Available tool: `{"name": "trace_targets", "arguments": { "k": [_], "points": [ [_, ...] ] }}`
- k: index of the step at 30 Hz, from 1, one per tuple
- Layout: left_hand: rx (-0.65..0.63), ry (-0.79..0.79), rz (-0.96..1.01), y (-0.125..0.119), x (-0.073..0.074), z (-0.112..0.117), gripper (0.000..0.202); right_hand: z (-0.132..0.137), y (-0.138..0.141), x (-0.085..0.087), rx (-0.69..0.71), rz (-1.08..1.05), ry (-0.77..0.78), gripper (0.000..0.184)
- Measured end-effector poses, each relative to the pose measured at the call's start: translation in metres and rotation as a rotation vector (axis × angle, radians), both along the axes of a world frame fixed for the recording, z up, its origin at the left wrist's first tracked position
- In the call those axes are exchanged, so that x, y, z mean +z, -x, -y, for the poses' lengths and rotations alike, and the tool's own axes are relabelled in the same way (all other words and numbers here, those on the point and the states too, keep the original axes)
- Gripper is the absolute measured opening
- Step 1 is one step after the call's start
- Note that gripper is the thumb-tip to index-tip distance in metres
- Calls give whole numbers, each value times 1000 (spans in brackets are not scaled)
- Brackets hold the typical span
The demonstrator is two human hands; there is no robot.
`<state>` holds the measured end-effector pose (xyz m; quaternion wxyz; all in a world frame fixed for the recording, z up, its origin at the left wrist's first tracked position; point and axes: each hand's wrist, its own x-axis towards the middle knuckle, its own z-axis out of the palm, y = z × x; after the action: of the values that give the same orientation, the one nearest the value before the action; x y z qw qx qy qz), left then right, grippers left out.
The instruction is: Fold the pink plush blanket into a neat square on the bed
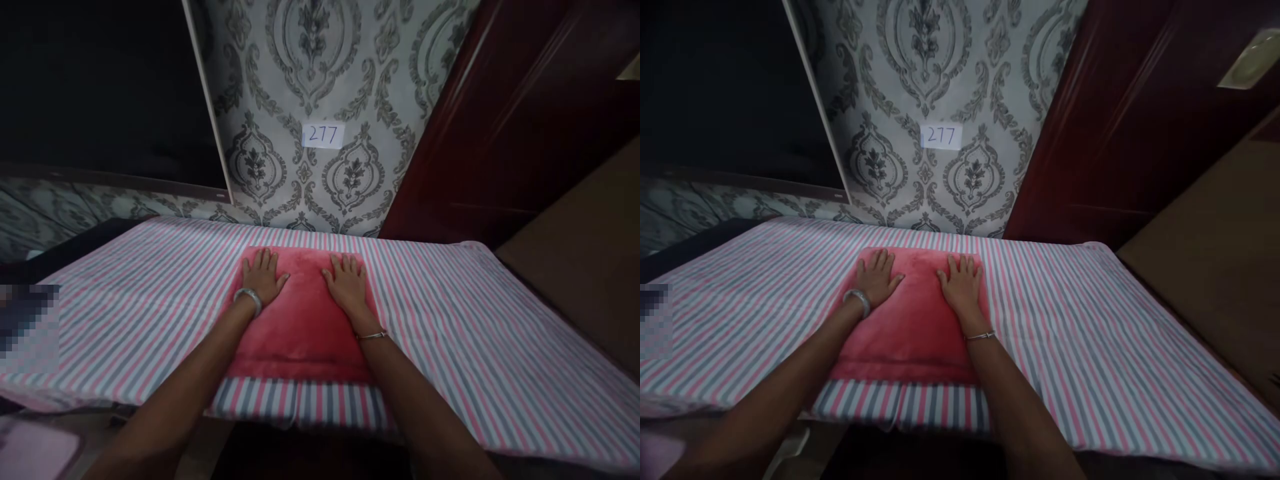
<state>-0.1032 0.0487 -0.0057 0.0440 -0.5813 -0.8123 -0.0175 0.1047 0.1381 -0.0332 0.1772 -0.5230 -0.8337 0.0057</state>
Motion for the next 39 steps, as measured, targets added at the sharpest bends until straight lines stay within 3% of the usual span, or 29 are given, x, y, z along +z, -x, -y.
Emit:
{"name": "trace_targets", "arguments": {
  "k": [10,15,21,26,29,32,35,39],
  "points": [
    [-11,-13,-8,-1,-5,-1,71,-6,0,-8,15,8,-15,61],
    [-22,-4,28,-1,-4,1,74,-2,0,-4,7,12,-3,60],
    [-48,37,109,3,15,1,73,4,-5,25,26,70,141,61],
    [-190,37,152,-15,33,41,71,43,-18,45,235,123,163,63],
    [-270,13,126,-33,22,75,72,74,-25,36,349,145,161,67],
    [-257,-47,87,-43,0,96,73,92,-28,18,349,135,135,68],
    [-250,-90,59,-46,-16,99,73,96,-29,4,333,126,74,66],
    [-250,-90,68,-45,-24,95,70,94,-27,-2,350,146,61,62]
  ]
}}
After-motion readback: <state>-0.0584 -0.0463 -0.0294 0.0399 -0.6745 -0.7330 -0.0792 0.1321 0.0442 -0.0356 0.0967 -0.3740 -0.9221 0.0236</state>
